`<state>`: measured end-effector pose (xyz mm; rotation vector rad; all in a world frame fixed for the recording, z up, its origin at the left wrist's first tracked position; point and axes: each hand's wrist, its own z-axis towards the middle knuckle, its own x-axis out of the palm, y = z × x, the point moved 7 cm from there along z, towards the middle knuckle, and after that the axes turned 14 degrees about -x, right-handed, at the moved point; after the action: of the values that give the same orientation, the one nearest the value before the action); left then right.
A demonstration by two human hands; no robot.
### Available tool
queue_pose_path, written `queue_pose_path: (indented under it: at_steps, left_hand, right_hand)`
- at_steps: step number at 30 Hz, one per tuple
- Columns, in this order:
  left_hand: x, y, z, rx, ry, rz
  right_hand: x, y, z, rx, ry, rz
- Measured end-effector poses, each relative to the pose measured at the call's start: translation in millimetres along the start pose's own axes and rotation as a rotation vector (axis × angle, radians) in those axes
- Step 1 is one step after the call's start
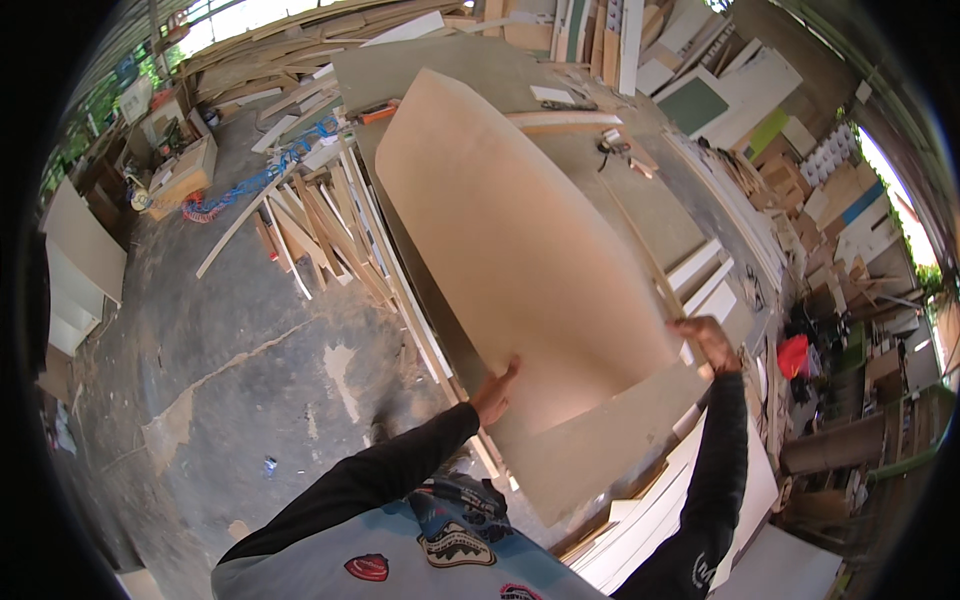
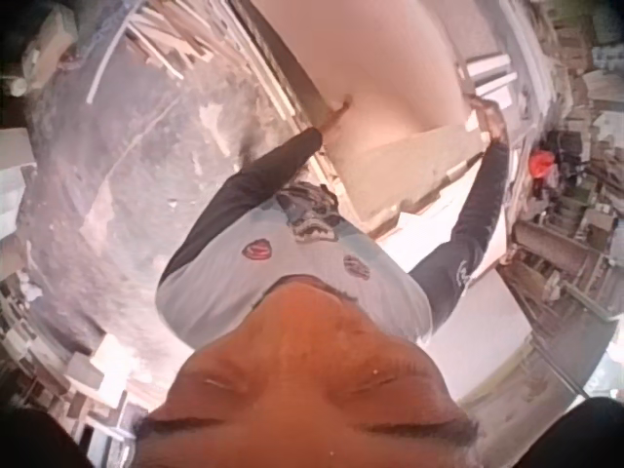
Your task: The person joins wooden pieces to form a box-like structure using a pneumatic nail gun by hand, aligning the edges and driving nails into the corners and along the joints.
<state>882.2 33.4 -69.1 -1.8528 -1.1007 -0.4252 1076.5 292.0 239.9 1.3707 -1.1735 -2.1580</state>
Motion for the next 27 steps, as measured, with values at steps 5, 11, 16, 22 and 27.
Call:
queue_pose_path:
  at_steps: [5, 11, 16, 22, 27]
  left_hand:
    - [-24.0, 23.8, 12.2, -0.136, -0.027, 0.095]
    - [-41.6, -10.1, -16.4, 0.259, -0.743, 0.986]
    - [-44.1, -11.6, -30.6, 0.391, -0.832, 0.983]
    - [-61.9, -8.0, -23.2, 0.431, -0.676, 0.973]
    - [-66.6, -16.4, -19.9, 0.344, -0.531, 1.002]
  right_hand:
    - [26.9, -3.6, -21.7, 0.369, -0.061, -0.042]
    - [39.2, 23.0, -32.8, 0.265, -0.189, -0.23]
    - [57.0, 63.2, -44.1, 0.119, -0.174, -0.304]
    - [68.6, 85.3, -50.2, -0.122, -0.263, -0.334]
    - [65.2, 104.4, -45.0, -0.33, -0.24, -0.423]
